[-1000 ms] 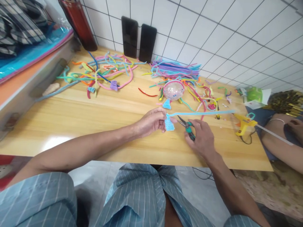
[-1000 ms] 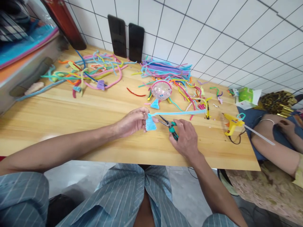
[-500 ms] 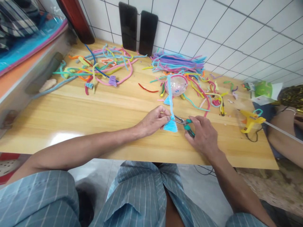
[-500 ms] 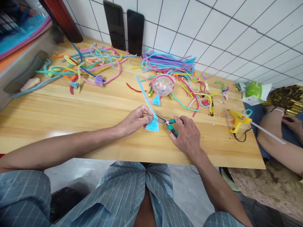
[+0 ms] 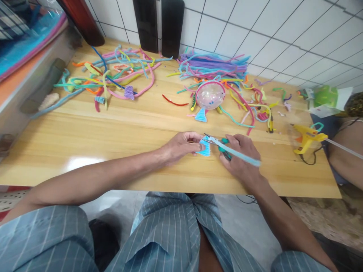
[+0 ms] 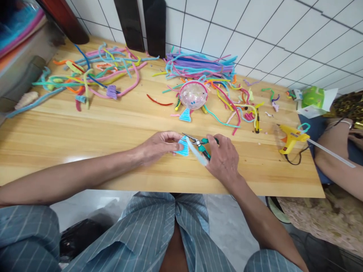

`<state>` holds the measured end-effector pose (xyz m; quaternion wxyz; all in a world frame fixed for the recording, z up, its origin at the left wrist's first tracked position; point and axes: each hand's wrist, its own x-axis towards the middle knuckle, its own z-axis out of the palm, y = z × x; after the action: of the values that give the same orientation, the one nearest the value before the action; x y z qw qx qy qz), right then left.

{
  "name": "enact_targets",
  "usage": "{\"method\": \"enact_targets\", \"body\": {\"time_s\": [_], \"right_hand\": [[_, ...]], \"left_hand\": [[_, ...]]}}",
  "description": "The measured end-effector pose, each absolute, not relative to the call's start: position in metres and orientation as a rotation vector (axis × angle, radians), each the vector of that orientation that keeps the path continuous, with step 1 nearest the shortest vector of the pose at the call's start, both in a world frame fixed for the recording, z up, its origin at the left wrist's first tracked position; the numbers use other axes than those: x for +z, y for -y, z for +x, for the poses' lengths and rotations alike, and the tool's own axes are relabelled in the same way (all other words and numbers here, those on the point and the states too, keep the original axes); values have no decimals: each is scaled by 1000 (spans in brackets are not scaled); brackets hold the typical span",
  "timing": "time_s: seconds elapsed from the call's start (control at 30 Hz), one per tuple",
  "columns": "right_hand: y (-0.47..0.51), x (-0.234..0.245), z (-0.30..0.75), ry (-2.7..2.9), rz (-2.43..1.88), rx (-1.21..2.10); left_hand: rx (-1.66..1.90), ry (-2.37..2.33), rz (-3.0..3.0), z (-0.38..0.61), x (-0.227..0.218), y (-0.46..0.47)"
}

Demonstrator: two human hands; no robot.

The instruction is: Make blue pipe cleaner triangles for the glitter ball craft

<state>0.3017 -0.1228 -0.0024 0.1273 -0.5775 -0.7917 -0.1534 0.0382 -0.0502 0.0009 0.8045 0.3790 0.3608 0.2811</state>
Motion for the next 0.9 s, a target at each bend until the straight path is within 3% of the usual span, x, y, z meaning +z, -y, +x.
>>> {"method": "enact_targets", "body": {"time_s": [0.53, 0.9], "right_hand": [[111, -8, 293, 2353, -1610, -526], [106, -17, 295, 2309, -1620, -372]], "left_hand": [[542, -743, 753, 38, 0, 53], [550, -730, 627, 41, -7, 53]]}}
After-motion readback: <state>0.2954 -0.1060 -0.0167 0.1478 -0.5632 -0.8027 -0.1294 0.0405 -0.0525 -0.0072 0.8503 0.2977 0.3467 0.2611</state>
